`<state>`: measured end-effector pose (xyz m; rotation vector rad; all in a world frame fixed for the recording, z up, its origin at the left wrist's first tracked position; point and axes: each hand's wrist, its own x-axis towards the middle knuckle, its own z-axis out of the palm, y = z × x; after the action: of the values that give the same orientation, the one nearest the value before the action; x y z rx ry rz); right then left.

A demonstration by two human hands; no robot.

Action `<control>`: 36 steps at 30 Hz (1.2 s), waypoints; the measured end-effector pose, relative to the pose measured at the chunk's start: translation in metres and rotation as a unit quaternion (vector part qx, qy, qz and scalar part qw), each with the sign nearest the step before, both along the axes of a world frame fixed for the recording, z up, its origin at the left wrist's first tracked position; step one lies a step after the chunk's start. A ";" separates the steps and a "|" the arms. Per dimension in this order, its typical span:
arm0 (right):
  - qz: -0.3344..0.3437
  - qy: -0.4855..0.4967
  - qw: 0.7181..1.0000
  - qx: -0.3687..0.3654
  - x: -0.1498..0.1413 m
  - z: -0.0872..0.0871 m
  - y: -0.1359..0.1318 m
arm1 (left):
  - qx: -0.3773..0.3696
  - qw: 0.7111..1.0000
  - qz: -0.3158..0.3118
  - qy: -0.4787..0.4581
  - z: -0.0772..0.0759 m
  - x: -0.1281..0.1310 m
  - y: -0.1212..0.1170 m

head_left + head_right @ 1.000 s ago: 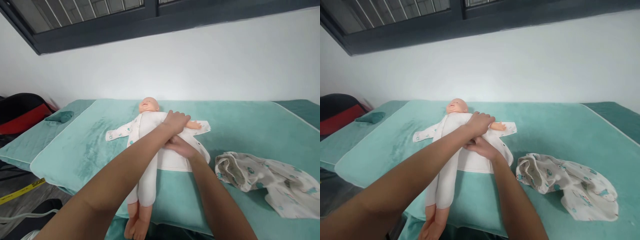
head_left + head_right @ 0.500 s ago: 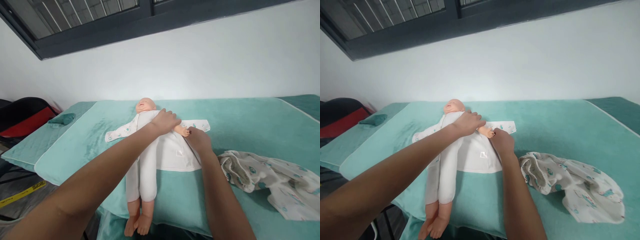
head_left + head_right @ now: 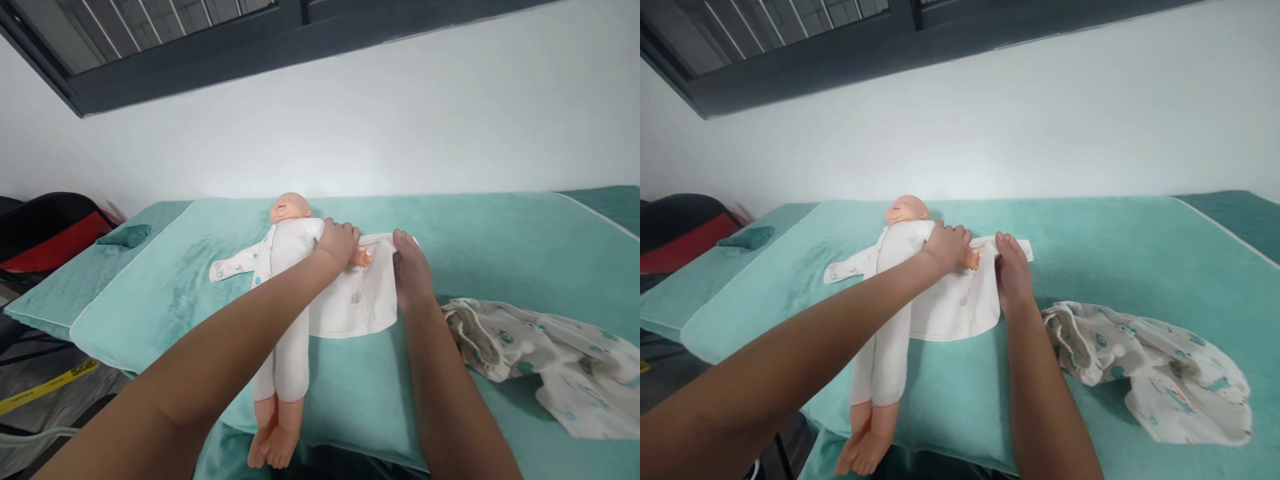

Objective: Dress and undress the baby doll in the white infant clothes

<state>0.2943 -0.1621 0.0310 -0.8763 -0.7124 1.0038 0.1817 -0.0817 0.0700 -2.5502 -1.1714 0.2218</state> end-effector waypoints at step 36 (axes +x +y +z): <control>0.535 -0.116 0.834 0.077 -0.028 -0.005 -0.014 | -0.116 0.802 0.091 -0.578 0.010 -0.123 0.025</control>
<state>0.2666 -0.1763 0.0263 -0.4011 -1.5537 1.8020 0.0587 -0.0568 0.0798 -2.7282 -1.8171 -1.4392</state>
